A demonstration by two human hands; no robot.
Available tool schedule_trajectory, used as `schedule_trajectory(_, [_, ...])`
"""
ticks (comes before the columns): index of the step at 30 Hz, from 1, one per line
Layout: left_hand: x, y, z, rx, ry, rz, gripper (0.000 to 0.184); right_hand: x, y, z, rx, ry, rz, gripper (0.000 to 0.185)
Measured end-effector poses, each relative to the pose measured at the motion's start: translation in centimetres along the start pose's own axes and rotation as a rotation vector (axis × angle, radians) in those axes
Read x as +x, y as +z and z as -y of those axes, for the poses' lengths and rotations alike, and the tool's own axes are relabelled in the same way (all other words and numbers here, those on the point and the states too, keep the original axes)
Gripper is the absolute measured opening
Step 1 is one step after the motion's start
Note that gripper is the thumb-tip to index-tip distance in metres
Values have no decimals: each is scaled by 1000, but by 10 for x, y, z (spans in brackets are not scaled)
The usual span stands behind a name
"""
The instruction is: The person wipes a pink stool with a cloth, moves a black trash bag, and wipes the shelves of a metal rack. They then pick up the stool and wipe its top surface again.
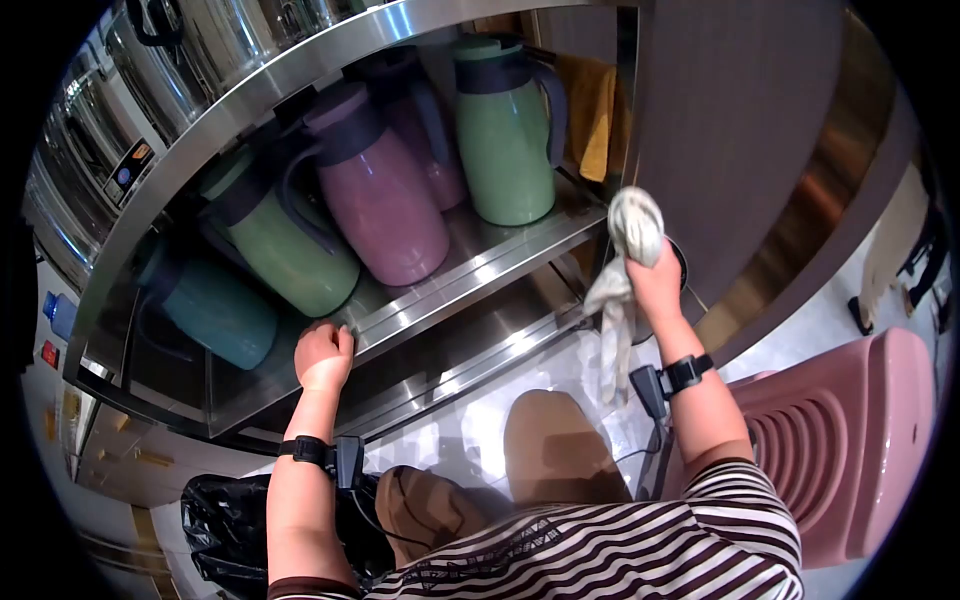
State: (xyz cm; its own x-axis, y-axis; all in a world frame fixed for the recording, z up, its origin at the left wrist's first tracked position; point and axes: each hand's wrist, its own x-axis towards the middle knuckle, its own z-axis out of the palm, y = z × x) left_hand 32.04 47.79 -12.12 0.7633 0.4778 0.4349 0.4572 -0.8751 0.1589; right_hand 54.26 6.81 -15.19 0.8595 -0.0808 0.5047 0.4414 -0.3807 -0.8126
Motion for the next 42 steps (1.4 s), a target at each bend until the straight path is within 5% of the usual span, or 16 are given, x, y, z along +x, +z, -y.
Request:
schedule_trajectory(3, [-2, 1, 3, -17, 9, -9, 29, 31, 15, 11, -391, -330, 162, 59])
schedule_trajectory(5, [-1, 2, 2, -21, 19, -20, 29, 38, 29, 12, -596, -360, 401, 69])
schedule_trajectory(7, [0, 3, 2, -12, 20, -27, 29, 36, 44, 18, -682, -297, 406, 65])
schedule_trajectory(13, [0, 4, 4, -25, 38, -20, 29, 20, 63, 28, -451, -211, 362, 44])
schedule_trajectory(19, [1, 1, 2, -26, 10, 1, 29, -48, 91, 75, -266, -473, 504, 51])
schedule_trajectory(23, [0, 1, 2, -25, 16, -7, 29, -31, 73, 74, -18, -203, 639, 42])
schedule_trajectory(27, [0, 3, 3, -28, 21, -25, 30, -4, 47, 67, 586, 267, 384, 42])
schedule_trajectory(29, [0, 2, 2, -30, 17, -32, 30, 21, 41, 68, 729, 202, 200, 40])
schedule_trajectory(31, [-1, 2, 2, -31, 19, -35, 30, 41, 43, 71, 594, 166, 67, 38])
schedule_trajectory(35, [-1, 4, 2, -31, 38, -52, 29, 82, 83, 22, 130, 4, 332, 56])
schedule_trajectory(39, [-1, 0, 0, -29, 36, -37, 29, 112, 109, 16, 27, 408, 289, 43])
schedule_trajectory(42, [-1, 0, -1, -35, 39, -35, 27, 120, 113, 24, -70, 303, 400, 48])
